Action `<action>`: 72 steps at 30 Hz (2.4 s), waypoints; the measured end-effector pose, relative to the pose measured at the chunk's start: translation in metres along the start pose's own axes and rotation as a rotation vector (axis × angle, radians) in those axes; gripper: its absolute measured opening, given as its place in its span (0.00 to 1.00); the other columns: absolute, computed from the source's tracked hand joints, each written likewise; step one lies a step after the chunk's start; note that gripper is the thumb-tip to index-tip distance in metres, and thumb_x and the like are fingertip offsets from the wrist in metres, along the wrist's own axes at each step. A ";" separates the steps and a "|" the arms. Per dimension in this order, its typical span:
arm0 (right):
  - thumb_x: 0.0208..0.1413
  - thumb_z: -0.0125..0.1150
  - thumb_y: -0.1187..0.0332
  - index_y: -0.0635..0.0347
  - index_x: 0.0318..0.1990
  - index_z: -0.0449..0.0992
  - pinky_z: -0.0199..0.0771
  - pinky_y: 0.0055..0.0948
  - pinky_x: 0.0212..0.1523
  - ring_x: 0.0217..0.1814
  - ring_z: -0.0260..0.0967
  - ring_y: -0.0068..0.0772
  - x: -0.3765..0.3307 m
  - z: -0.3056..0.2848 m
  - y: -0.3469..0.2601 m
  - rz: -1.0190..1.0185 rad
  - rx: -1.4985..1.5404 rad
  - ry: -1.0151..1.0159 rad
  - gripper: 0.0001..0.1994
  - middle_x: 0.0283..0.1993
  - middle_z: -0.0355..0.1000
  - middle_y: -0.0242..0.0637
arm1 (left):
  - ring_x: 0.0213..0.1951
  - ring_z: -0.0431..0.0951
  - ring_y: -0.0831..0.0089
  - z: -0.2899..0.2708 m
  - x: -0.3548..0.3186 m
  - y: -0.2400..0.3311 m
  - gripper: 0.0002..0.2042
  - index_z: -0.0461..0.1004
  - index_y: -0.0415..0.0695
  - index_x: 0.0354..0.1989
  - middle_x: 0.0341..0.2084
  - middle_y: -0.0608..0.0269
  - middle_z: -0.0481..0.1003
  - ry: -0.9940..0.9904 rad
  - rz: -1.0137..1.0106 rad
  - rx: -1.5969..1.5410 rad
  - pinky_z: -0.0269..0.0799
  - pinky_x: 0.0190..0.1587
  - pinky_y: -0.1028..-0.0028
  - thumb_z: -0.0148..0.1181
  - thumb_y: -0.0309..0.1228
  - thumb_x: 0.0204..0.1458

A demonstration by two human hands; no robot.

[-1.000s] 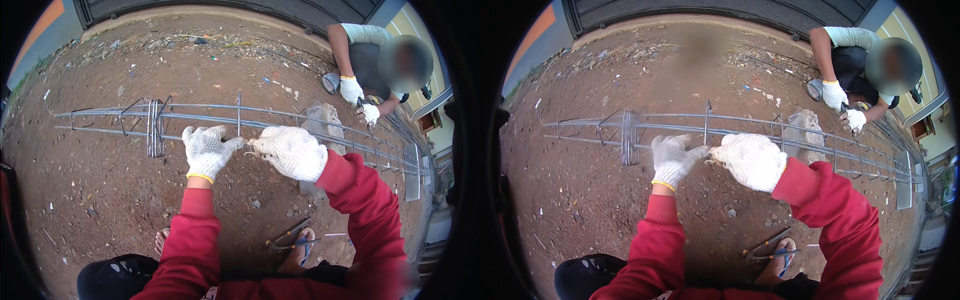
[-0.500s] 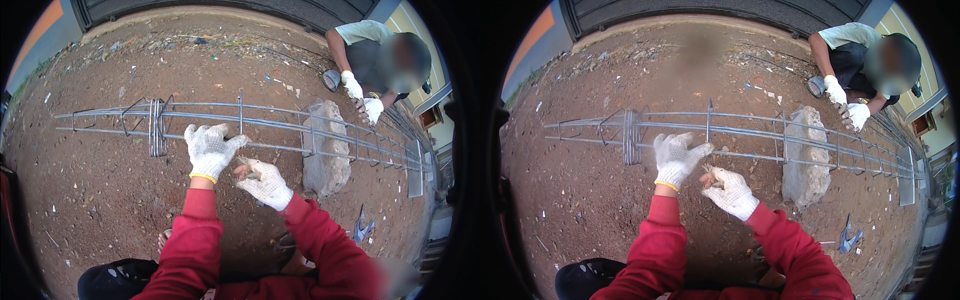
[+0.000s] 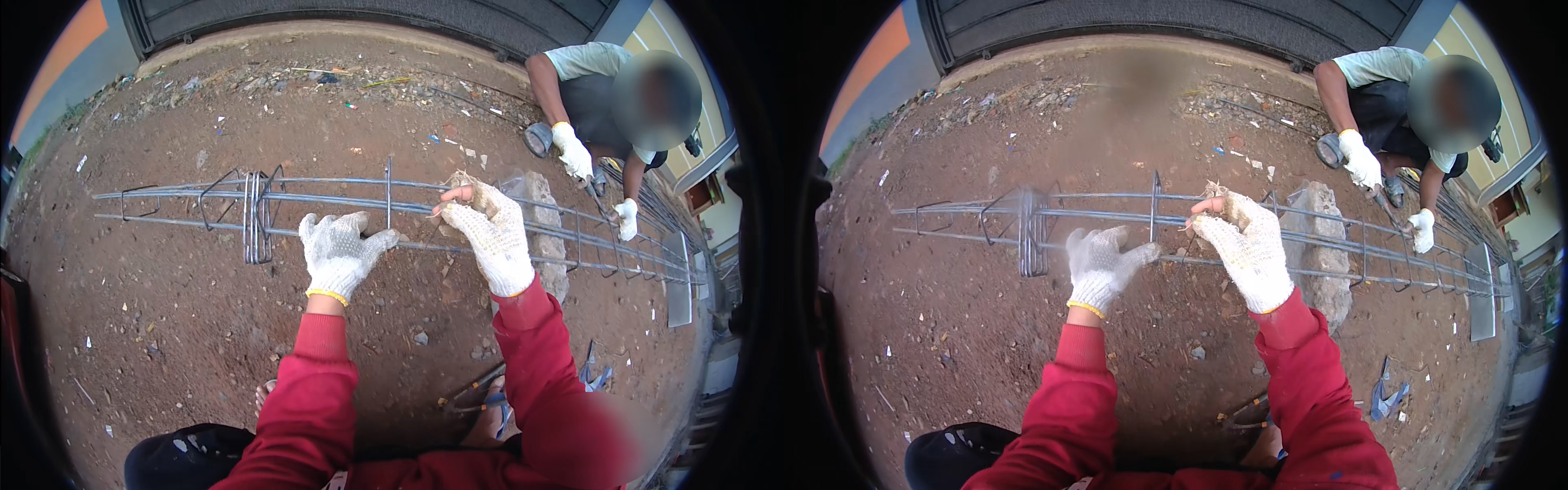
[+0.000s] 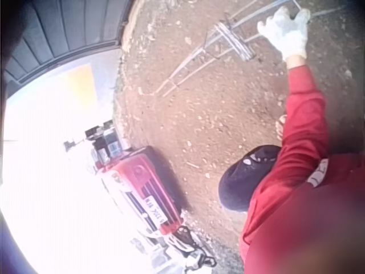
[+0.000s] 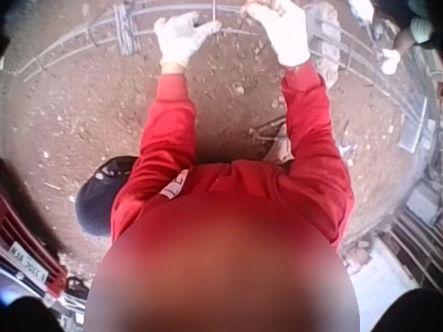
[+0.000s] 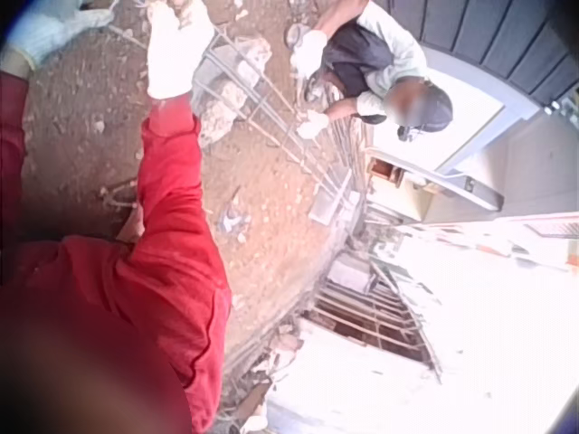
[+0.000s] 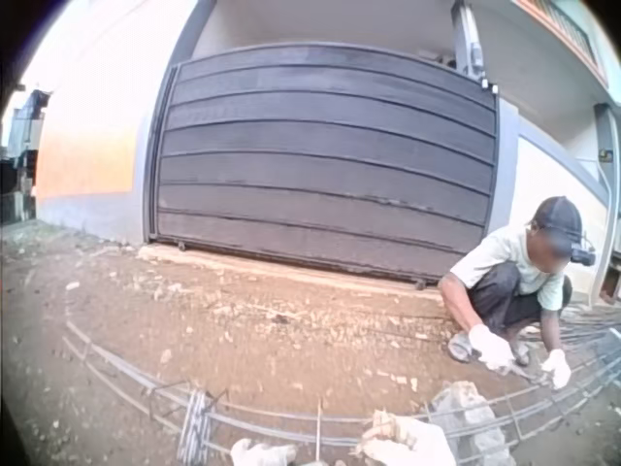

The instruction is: The person assembles a rebar cage by tying intersecting steel bars with wire using pliers. They repeatedly measure spacing, wrap wire around intersections, twist it tight, and trim excess wire while working on a dirt surface next to a second worker.

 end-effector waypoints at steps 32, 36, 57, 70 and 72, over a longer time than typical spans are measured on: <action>0.52 0.59 0.67 0.52 0.37 0.80 0.75 0.43 0.39 0.39 0.75 0.44 0.083 0.041 -0.004 -1.026 -1.310 -0.534 0.07 0.37 0.75 0.40 | 0.32 0.78 0.58 0.001 -0.002 -0.002 0.26 0.80 0.48 0.26 0.23 0.59 0.79 0.008 0.029 -0.047 0.61 0.45 0.60 0.61 0.63 0.45; 0.52 0.59 0.69 0.52 0.41 0.80 0.76 0.44 0.40 0.40 0.75 0.44 0.081 0.024 -0.018 -1.033 -1.243 -0.414 0.09 0.36 0.75 0.40 | 0.30 0.77 0.57 -0.001 -0.004 -0.001 0.27 0.78 0.47 0.23 0.21 0.57 0.77 0.089 0.050 -0.032 0.61 0.45 0.59 0.61 0.63 0.45; 0.48 0.58 0.65 0.54 0.25 0.76 0.67 0.38 0.40 0.38 0.69 0.40 0.069 0.063 -0.004 -1.070 -1.468 -0.688 0.05 0.32 0.69 0.36 | 0.36 0.78 0.56 -0.004 -0.004 0.002 0.24 0.81 0.47 0.30 0.25 0.57 0.80 0.035 0.001 -0.086 0.62 0.50 0.60 0.64 0.59 0.44; 0.50 0.60 0.66 0.55 0.31 0.83 0.74 0.38 0.44 0.44 0.77 0.39 0.072 0.074 0.006 -0.911 -1.430 -0.906 0.07 0.36 0.77 0.38 | 0.43 0.79 0.56 0.004 -0.004 0.000 0.25 0.83 0.43 0.30 0.28 0.52 0.81 -0.006 -0.013 0.046 0.52 0.64 0.52 0.58 0.57 0.49; 0.50 0.60 0.66 0.54 0.32 0.84 0.73 0.38 0.44 0.44 0.77 0.40 0.073 0.073 0.006 -0.938 -1.446 -0.920 0.07 0.36 0.77 0.37 | 0.41 0.80 0.55 -0.002 -0.002 0.002 0.25 0.83 0.43 0.29 0.29 0.51 0.81 -0.072 -0.023 0.057 0.53 0.63 0.52 0.57 0.57 0.50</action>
Point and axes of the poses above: each hand's wrist, its own x-axis towards the middle knuckle, its own z-axis out of the palm, y = z × x, the point moved 2 cm from there along x, towards the middle knuckle
